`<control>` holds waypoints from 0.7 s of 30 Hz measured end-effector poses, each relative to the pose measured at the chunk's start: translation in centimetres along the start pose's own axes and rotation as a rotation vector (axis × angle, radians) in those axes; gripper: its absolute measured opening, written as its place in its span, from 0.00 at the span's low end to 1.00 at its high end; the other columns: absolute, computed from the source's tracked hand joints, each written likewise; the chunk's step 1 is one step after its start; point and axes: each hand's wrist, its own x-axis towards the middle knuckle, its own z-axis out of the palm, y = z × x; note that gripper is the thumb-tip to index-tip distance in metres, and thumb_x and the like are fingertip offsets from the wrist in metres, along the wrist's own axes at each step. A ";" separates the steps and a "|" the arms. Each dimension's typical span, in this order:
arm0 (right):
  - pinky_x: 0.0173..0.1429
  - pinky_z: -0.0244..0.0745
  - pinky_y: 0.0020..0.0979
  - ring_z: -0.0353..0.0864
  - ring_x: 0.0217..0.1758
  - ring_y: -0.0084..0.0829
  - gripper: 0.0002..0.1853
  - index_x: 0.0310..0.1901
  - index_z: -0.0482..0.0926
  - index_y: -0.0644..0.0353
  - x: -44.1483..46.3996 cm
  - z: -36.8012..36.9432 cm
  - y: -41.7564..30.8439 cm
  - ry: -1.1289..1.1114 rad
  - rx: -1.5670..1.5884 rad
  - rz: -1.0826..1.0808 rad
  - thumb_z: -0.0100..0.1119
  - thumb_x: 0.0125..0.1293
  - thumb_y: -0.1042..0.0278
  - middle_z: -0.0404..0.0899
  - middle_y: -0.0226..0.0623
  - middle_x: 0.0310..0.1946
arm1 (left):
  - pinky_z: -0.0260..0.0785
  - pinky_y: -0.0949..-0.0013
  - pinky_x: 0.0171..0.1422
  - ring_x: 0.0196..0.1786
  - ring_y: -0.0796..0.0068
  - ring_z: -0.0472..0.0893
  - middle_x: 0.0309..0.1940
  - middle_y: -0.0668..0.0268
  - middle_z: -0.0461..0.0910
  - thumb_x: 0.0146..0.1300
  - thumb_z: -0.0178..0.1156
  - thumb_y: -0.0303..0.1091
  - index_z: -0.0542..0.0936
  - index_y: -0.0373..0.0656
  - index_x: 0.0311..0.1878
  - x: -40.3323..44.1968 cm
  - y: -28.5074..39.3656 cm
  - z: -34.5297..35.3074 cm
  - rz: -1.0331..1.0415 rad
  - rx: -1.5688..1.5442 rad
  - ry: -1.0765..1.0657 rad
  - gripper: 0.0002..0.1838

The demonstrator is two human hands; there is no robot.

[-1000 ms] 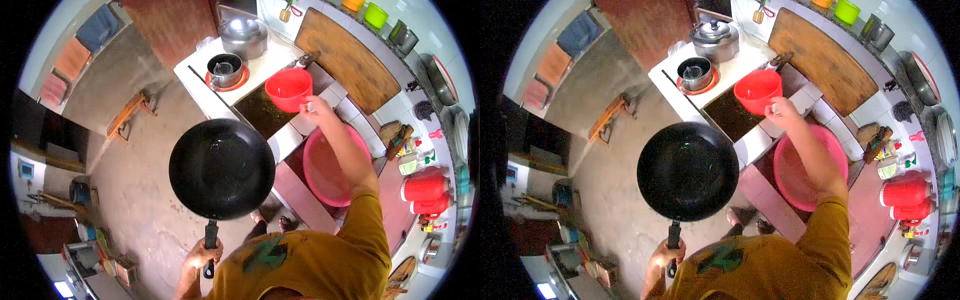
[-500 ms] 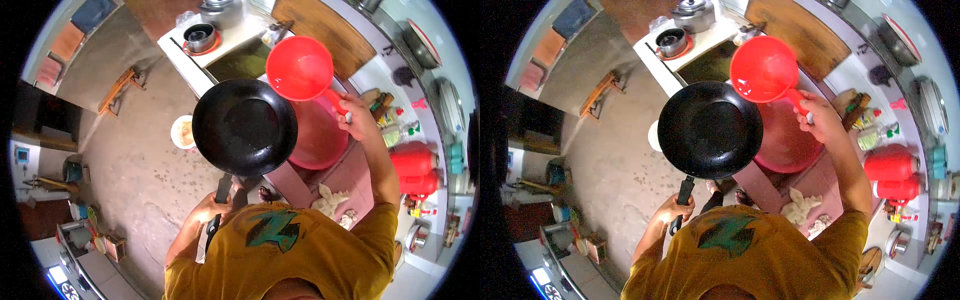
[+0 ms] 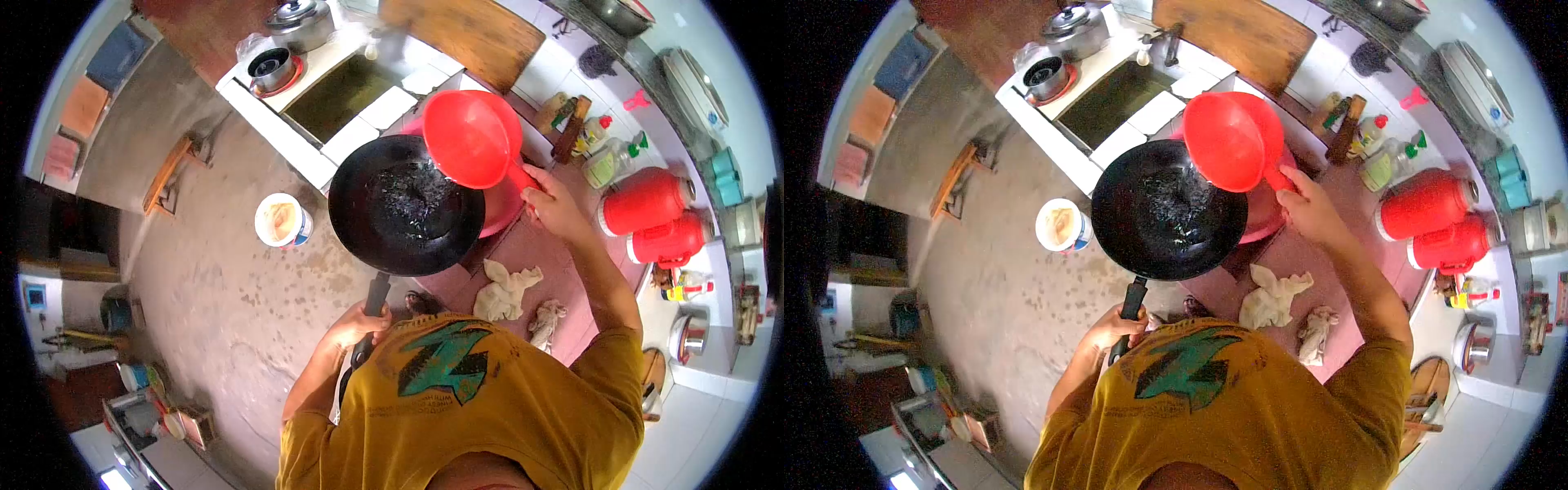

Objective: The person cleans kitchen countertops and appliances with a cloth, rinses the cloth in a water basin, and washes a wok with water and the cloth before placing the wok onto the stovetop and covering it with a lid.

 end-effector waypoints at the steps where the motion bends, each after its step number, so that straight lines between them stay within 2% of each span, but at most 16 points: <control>1: 0.24 0.64 0.22 0.68 0.22 0.20 0.25 0.66 0.65 0.60 -0.7 0.1 0.0 0.064 0.172 0.077 0.52 0.68 0.70 0.73 0.29 0.26 | 0.65 0.75 0.24 0.23 0.79 0.74 0.23 0.69 0.72 0.55 0.65 0.23 0.70 0.41 0.36 0.1 -0.2 0.0 0.004 -0.007 -0.025 0.12; 3: 0.25 0.64 0.22 0.68 0.21 0.20 0.20 0.61 0.69 0.61 -2.4 -0.1 0.2 0.208 0.522 0.230 0.51 0.69 0.68 0.73 0.29 0.26 | 0.66 0.74 0.23 0.21 0.79 0.73 0.25 0.69 0.73 0.54 0.66 0.24 0.70 0.43 0.38 -0.2 -0.2 0.0 -0.025 0.050 0.030 0.13; 6: 0.24 0.65 0.23 0.71 0.23 0.22 0.17 0.58 0.68 0.60 -4.3 -2.9 6.3 -0.013 0.857 0.165 0.50 0.70 0.65 0.76 0.35 0.33 | 0.65 0.75 0.23 0.21 0.79 0.73 0.25 0.68 0.73 0.54 0.66 0.23 0.70 0.43 0.36 -0.8 -0.5 -0.5 -0.048 0.063 0.061 0.12; 9: 0.24 0.64 0.24 0.69 0.23 0.21 0.15 0.55 0.68 0.62 -8.4 -2.4 8.8 0.304 0.866 0.187 0.47 0.72 0.63 0.76 0.36 0.34 | 0.66 0.73 0.22 0.19 0.78 0.72 0.24 0.68 0.72 0.52 0.65 0.21 0.70 0.43 0.36 -1.3 -0.5 -1.1 -0.030 0.042 0.084 0.14; 12: 0.24 0.61 0.22 0.66 0.23 0.20 0.14 0.48 0.70 0.64 -10.1 -4.0 15.5 0.384 0.996 0.236 0.47 0.70 0.61 0.73 0.35 0.31 | 0.66 0.72 0.21 0.18 0.76 0.72 0.24 0.66 0.72 0.51 0.65 0.21 0.70 0.43 0.37 -1.8 -0.6 -1.9 -0.024 -0.001 0.078 0.15; 16: 0.23 0.62 0.21 0.65 0.23 0.20 0.15 0.48 0.70 0.67 -13.1 -4.9 19.5 0.559 1.072 0.156 0.47 0.69 0.63 0.73 0.35 0.29 | 0.65 0.72 0.21 0.18 0.76 0.72 0.24 0.65 0.73 0.50 0.67 0.23 0.70 0.42 0.37 -2.1 -1.3 -3.6 -0.017 -0.026 0.051 0.15; 19: 0.25 0.67 0.24 0.70 0.23 0.22 0.13 0.46 0.73 0.63 -15.2 -8.3 25.8 0.243 1.176 -0.017 0.48 0.70 0.62 0.77 0.37 0.32 | 0.65 0.73 0.20 0.18 0.76 0.72 0.25 0.66 0.72 0.50 0.66 0.23 0.70 0.43 0.36 -2.2 -1.3 -4.0 -0.004 0.006 0.065 0.15; 21: 0.28 0.71 0.23 0.75 0.28 0.24 0.14 0.46 0.74 0.63 -16.4 -9.0 26.3 0.556 1.133 0.043 0.48 0.69 0.60 0.79 0.38 0.35 | 0.64 0.73 0.20 0.18 0.78 0.71 0.24 0.68 0.71 0.52 0.66 0.23 0.69 0.44 0.36 -1.8 -1.6 -5.0 -0.016 0.064 0.031 0.15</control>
